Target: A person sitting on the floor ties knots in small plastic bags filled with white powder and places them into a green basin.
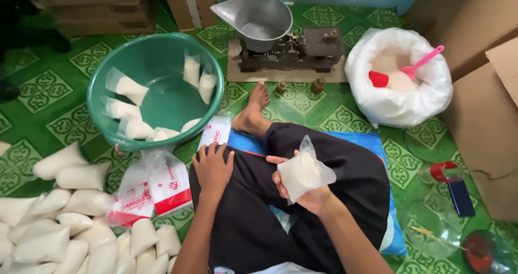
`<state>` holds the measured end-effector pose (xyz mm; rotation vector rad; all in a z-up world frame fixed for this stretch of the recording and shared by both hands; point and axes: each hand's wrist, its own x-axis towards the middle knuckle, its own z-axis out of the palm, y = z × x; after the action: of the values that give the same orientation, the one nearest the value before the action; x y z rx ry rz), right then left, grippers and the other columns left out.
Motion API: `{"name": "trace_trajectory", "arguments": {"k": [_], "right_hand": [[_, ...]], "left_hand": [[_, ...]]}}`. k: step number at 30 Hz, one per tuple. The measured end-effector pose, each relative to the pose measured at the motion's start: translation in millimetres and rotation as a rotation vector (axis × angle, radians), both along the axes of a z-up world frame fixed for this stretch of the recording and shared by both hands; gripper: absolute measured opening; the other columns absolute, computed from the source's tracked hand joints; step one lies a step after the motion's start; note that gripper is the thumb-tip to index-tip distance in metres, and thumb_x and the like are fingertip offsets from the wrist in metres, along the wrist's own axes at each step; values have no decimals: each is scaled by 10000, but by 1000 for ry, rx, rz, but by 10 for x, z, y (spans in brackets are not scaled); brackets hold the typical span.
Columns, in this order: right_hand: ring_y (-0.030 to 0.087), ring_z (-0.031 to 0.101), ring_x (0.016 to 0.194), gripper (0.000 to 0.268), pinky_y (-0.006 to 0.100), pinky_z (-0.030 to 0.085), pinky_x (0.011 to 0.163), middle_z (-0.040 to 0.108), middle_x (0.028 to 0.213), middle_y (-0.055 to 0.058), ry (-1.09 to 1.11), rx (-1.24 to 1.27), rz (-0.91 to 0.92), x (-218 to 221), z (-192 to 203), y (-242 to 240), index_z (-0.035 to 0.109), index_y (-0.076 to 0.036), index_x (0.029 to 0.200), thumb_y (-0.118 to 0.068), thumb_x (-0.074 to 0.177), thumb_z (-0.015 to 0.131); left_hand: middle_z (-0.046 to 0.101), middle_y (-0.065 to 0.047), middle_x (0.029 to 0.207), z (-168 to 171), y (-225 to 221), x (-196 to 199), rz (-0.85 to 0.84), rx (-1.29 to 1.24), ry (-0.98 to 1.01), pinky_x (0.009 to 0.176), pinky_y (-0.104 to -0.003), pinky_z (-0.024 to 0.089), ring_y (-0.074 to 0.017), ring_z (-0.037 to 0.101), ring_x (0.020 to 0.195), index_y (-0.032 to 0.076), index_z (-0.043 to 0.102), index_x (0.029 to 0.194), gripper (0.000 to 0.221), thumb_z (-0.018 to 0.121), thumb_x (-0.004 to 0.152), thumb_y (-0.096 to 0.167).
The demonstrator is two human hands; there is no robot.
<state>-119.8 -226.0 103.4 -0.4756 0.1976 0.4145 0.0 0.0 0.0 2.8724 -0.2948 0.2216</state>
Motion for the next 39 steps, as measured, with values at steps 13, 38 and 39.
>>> {"name": "trace_trajectory", "arguments": {"k": [13,38,39], "right_hand": [[316,614,667,835,377,487,551,618,996,268,-139,-42,170,-345,2,-114,346,-8,1483,-636,936,292],[200,613,985,401,281,486,906,692,1143,143,-145,-1012,76,-565,1466,-285,663,18,1228,-248,982,490],[161,636,974,370,275,485,854,702,1080,82,-346,-1281,-24,-584,1596,-415,639,-69,1236,-275,988,457]], "left_hand": [[678,52,1182,583,119,-847,-29,-763,-29,1127,-643,165,-328,457,1343,221,754,656,250,884,678,434],[700,-91,759,2438,-753,-1544,-1074,-1406,253,913,-421,520,-227,720,772,1,684,913,306,838,801,241],[688,-91,986,2456,-738,-1565,-910,-1315,381,853,-342,525,-173,690,886,5,688,979,388,822,766,299]]}}
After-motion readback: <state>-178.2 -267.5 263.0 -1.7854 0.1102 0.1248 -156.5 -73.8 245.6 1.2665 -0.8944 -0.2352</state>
